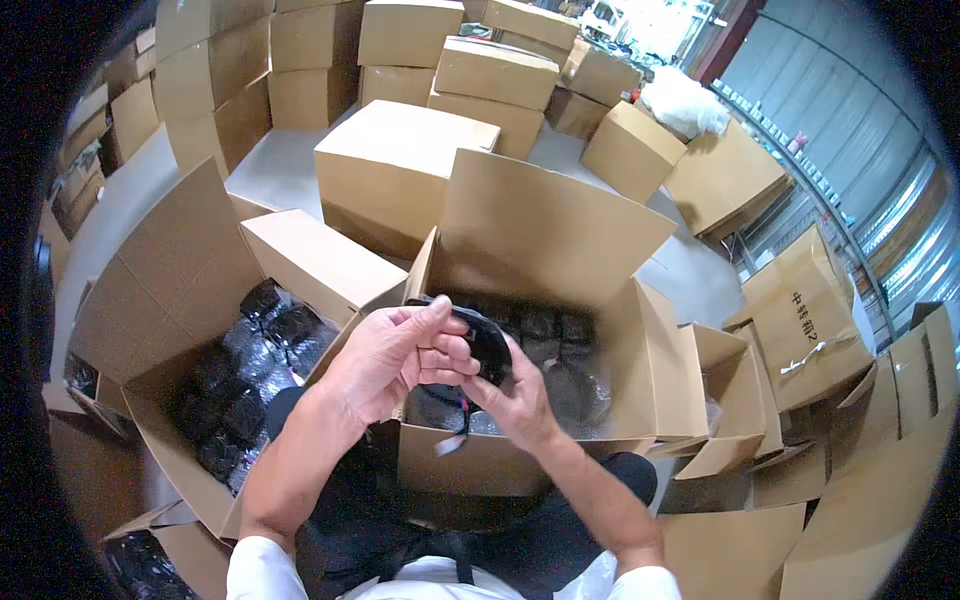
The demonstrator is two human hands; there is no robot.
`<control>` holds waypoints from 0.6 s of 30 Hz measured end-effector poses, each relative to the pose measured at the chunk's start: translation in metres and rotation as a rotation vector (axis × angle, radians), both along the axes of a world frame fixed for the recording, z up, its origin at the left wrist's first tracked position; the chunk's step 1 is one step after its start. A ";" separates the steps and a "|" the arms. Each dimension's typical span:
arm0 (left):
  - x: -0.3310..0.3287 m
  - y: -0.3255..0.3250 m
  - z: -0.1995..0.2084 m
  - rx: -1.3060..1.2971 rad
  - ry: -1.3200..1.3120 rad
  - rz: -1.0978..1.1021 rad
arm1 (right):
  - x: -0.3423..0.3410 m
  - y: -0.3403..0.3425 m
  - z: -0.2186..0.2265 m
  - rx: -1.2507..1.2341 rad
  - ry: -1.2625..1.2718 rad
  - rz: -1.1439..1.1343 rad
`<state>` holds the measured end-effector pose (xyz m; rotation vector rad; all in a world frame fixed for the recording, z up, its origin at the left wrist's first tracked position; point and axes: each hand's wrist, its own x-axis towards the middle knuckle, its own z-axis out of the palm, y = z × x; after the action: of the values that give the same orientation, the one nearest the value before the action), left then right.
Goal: The person transfers bubble-wrapped plastic-packaged items by hand from one cardboard box to another, organizing them between the boxes.
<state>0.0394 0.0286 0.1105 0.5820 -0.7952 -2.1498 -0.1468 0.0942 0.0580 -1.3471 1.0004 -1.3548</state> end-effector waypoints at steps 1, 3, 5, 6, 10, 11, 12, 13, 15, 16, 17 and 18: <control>-0.008 -0.003 -0.001 -0.066 -0.116 0.016 | -0.007 0.007 -0.016 0.065 -0.101 -0.020; -0.019 -0.004 -0.018 -0.372 -0.425 0.288 | -0.006 0.013 -0.030 0.173 -0.198 -0.070; -0.011 -0.004 -0.052 -0.626 -0.641 0.538 | -0.004 0.012 -0.029 0.189 -0.228 -0.078; -0.011 -0.003 -0.078 -0.755 -0.713 0.640 | -0.003 0.010 -0.027 0.191 -0.242 -0.056; -0.031 0.013 -0.075 -0.443 -0.312 0.062 | -0.022 0.021 -0.024 0.223 -0.387 -0.137; -0.034 0.013 -0.077 -0.465 -0.279 0.059 | -0.028 0.021 -0.031 0.261 -0.360 -0.157; -0.034 0.013 -0.078 -0.467 -0.277 0.063 | -0.028 0.020 -0.032 0.258 -0.358 -0.153; -0.034 0.013 -0.077 -0.414 -0.251 0.047 | -0.025 0.020 -0.032 0.226 -0.343 -0.164; -0.035 0.014 -0.077 -0.364 -0.224 0.030 | -0.025 0.020 -0.031 0.190 -0.328 -0.176; -0.034 0.014 -0.078 -0.331 -0.234 0.019 | -0.025 0.019 -0.030 0.159 -0.292 -0.166; -0.035 0.015 -0.080 -0.298 -0.245 0.006 | -0.025 0.018 -0.030 0.128 -0.257 -0.158; -0.036 0.017 -0.083 -0.305 -0.247 0.000 | -0.027 0.016 -0.031 0.122 -0.262 -0.164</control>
<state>0.0031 0.0454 0.0277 0.6920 -1.2306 -1.9268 -0.1740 0.1103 0.0266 -0.9850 1.0126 -1.5217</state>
